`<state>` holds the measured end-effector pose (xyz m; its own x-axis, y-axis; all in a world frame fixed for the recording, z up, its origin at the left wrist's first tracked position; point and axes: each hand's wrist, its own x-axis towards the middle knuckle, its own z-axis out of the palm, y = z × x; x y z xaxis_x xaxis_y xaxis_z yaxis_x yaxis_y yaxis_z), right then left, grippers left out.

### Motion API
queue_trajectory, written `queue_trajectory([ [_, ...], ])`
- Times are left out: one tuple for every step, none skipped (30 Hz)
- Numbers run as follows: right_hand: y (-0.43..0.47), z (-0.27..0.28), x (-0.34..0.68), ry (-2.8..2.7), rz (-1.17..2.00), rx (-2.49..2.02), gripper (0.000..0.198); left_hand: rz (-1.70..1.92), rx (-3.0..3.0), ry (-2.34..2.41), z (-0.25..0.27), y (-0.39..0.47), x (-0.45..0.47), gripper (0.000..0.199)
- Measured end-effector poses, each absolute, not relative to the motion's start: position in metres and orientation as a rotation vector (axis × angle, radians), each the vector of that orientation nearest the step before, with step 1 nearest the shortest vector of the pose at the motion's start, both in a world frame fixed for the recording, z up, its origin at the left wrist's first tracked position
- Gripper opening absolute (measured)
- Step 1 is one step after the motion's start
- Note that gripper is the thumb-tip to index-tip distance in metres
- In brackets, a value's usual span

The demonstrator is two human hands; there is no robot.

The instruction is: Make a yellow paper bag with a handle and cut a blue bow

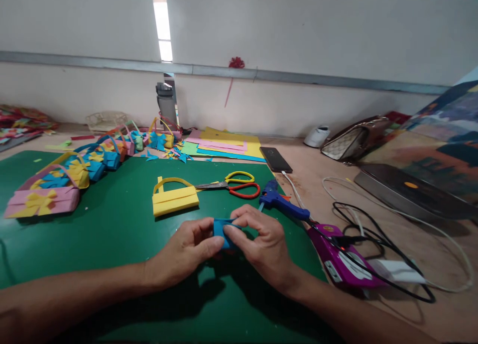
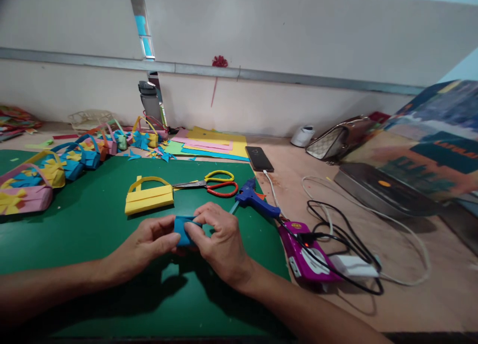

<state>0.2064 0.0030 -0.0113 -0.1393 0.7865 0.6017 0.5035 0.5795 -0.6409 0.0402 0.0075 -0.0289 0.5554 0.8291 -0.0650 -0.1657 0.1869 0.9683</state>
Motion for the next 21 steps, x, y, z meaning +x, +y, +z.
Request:
queue_trajectory([
  [0.0034, -0.0112, 0.2067, -1.795, 0.354, -1.059, 0.019, 0.813, 1.159, 0.718, -0.0295, 0.0062, 0.0409, 0.029],
  [0.0037, -0.0112, 0.2070, -1.786, 0.355, -1.062, 0.019, 0.850, 1.136, 0.733, -0.0302, 0.0050, 0.0414, 0.030],
  [0.0041, -0.0112, 0.2073, -1.776, 0.354, -1.066, 0.019, 0.892, 1.124, 0.747, -0.0312, 0.0039, 0.0417, 0.030],
  [0.0044, -0.0112, 0.2078, -1.763, 0.351, -1.069, 0.019, 0.936, 1.132, 0.764, -0.0323, 0.0030, 0.0419, 0.030],
  [0.0048, -0.0113, 0.2082, -1.750, 0.346, -1.071, 0.018, 0.974, 1.159, 0.784, -0.0334, 0.0023, 0.0418, 0.028],
  [0.0051, -0.0114, 0.2086, -1.738, 0.342, -1.069, 0.018, 0.998, 1.196, 0.803, -0.0343, 0.0020, 0.0417, 0.025],
  [0.0054, -0.0115, 0.2089, -1.729, 0.339, -1.067, 0.018, 1.006, 1.235, 0.830, -0.0351, 0.0018, 0.0415, 0.022],
  [0.0056, -0.0117, 0.2092, -1.725, 0.336, -1.066, 0.018, 0.998, 1.275, 0.864, -0.0355, 0.0018, 0.0414, 0.018],
  [0.0058, -0.0118, 0.2093, -1.723, 0.333, -1.065, 0.018, 0.980, 1.315, 0.905, -0.0357, 0.0020, 0.0415, 0.016],
  [0.0060, -0.0119, 0.2093, -1.720, 0.327, -1.065, 0.017, 0.953, 1.354, 0.947, -0.0357, 0.0022, 0.0417, 0.014],
  [0.0060, -0.0120, 0.2092, -1.719, 0.322, -1.063, 0.017, 0.925, 1.387, 0.987, -0.0354, 0.0024, 0.0421, 0.014],
  [0.0060, -0.0119, 0.2089, -1.717, 0.318, -1.062, 0.017, 0.903, 1.412, 1.022, -0.0351, 0.0026, 0.0425, 0.015],
  [0.0058, -0.0119, 0.2086, -1.717, 0.316, -1.058, 0.017, 0.890, 1.425, 1.042, -0.0347, 0.0027, 0.0430, 0.016],
  [0.0055, -0.0117, 0.2081, -1.716, 0.318, -1.056, 0.018, 0.884, 1.428, 1.046, -0.0343, 0.0028, 0.0434, 0.017],
  [0.0051, -0.0114, 0.2076, -1.716, 0.322, -1.055, 0.018, 0.885, 1.426, 1.042, -0.0340, 0.0029, 0.0437, 0.018],
  [0.0045, -0.0111, 0.2071, -1.715, 0.329, -1.054, 0.018, 0.890, 1.425, 1.035, -0.0339, 0.0030, 0.0439, 0.018],
  [0.0039, -0.0107, 0.2067, -1.712, 0.335, -1.053, 0.019, 0.896, 1.427, 1.028, -0.0338, 0.0032, 0.0439, 0.019],
  [0.0033, -0.0102, 0.2063, -1.709, 0.341, -1.053, 0.019, 0.900, 1.431, 1.024, -0.0338, 0.0035, 0.0437, 0.019],
  [0.0026, -0.0095, 0.2061, -1.708, 0.347, -1.052, 0.019, 0.902, 1.438, 1.023, -0.0339, 0.0037, 0.0434, 0.019],
  [0.0019, -0.0089, 0.2060, -1.706, 0.350, -1.050, 0.020, 0.903, 1.450, 1.024, -0.0340, 0.0040, 0.0431, 0.020],
  [0.0013, -0.0082, 0.2060, -1.707, 0.354, -1.049, 0.020, 0.907, 1.464, 1.024, -0.0341, 0.0043, 0.0427, 0.021],
])
